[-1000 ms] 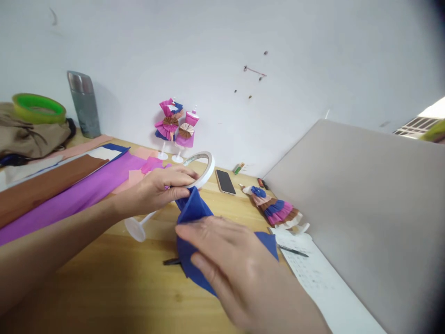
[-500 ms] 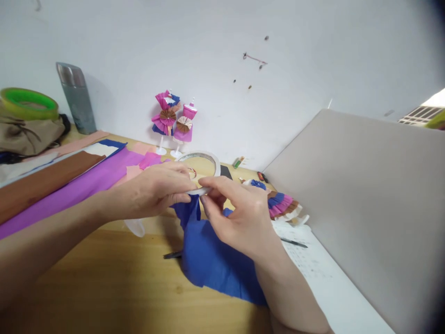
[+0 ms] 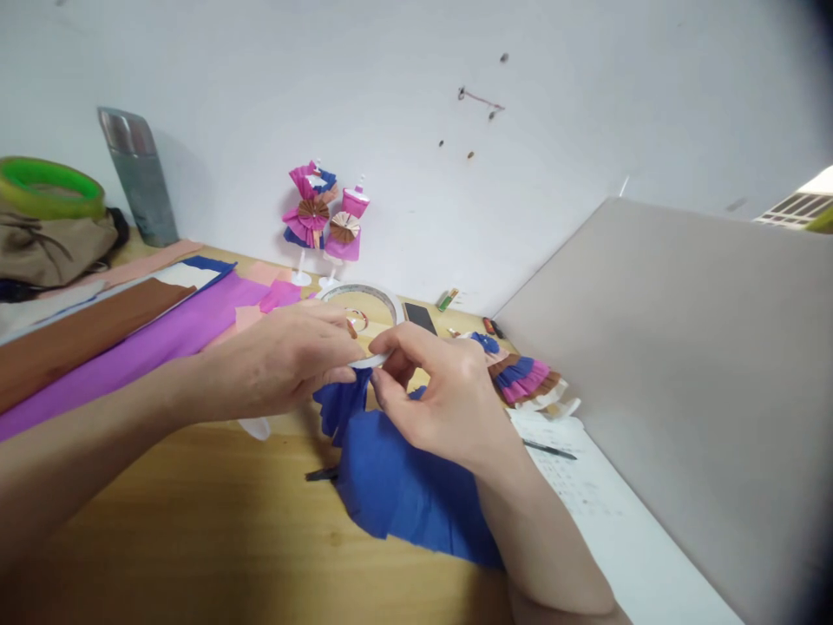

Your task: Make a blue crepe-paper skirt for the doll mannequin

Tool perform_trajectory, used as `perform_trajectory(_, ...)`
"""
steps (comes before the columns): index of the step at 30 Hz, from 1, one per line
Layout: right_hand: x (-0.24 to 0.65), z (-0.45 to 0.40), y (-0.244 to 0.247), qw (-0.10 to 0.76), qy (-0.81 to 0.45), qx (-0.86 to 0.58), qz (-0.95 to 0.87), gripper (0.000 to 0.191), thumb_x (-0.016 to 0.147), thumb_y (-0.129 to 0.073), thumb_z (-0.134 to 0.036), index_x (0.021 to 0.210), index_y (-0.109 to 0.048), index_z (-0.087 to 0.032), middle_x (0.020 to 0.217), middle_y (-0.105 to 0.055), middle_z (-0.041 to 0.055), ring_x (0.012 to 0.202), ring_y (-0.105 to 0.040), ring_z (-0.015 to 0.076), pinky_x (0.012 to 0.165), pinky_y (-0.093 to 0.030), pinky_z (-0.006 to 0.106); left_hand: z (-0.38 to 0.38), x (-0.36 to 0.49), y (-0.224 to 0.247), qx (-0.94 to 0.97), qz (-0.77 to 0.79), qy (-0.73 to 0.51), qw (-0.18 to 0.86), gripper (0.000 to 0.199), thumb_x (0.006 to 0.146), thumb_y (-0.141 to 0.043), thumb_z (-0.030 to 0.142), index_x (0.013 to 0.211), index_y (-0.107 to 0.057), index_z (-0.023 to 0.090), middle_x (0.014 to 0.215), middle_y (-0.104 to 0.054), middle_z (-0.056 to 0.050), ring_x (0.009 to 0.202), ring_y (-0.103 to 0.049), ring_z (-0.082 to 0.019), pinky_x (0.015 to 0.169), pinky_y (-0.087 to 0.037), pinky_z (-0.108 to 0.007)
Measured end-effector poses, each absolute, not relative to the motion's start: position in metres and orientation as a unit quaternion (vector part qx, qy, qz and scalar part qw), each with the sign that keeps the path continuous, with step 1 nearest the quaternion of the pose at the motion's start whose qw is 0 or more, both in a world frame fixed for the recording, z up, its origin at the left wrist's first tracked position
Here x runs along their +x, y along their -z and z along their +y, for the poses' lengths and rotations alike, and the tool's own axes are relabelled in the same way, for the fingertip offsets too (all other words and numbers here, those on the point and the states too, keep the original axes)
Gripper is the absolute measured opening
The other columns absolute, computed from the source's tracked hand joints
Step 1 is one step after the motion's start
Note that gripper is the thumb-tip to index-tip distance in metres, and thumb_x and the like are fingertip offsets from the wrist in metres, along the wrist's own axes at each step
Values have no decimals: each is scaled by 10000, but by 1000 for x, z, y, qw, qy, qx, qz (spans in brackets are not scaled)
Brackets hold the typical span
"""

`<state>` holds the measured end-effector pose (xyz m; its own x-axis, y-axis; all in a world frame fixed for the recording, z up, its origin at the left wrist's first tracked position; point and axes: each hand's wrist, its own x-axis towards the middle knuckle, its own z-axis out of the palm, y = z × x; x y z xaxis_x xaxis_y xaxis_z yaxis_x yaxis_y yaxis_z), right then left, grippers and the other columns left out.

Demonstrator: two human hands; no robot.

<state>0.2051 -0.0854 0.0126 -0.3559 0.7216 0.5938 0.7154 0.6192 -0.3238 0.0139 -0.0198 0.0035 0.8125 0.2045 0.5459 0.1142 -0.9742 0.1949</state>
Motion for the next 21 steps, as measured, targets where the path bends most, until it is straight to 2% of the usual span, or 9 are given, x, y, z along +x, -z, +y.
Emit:
perform_trajectory(3, 205, -84, -12, 353, -4, -442, -825, 105, 748, -548, -98, 810, -586, -173, 526, -595, -46, 489, -578, 116, 538, -431, 214, -20, 16, -3, 946, 71, -306, 77, 205, 900, -437, 62, 812, -576, 185, 733, -548, -2, 719, -492, -142, 696, -387, -253)
perform_trajectory(10, 208, -79, -10, 345, -18, -433, -833, 138, 724, -530, -75, 798, -602, -167, 526, -592, -54, 458, -550, 91, 528, -424, 196, -14, 15, 4, 946, 90, -288, 119, 182, 942, -449, 203, 814, -577, 187, 748, -564, -27, 706, -495, -157, 657, -387, -270)
perform_trajectory(17, 211, -78, -12, 359, -54, -411, -836, 199, 700, -506, -40, 818, -607, -165, 517, -571, -69, 442, -541, 79, 519, -432, 186, -14, 10, 0, 937, 80, -277, 195, 193, 959, -444, 204, 872, -611, 163, 824, -632, -35, 779, -551, -147, 715, -429, -238)
perform_trajectory(21, 209, -78, -14, 364, -55, -409, -835, 137, 724, -535, -65, 801, -597, -159, 497, -560, -71, 422, -541, 76, 499, -422, 180, -10, 9, 2, 927, 79, -269, 248, 175, 946, -470, 179, 862, -618, 144, 793, -650, -25, 706, -552, -122, 646, -425, -208)
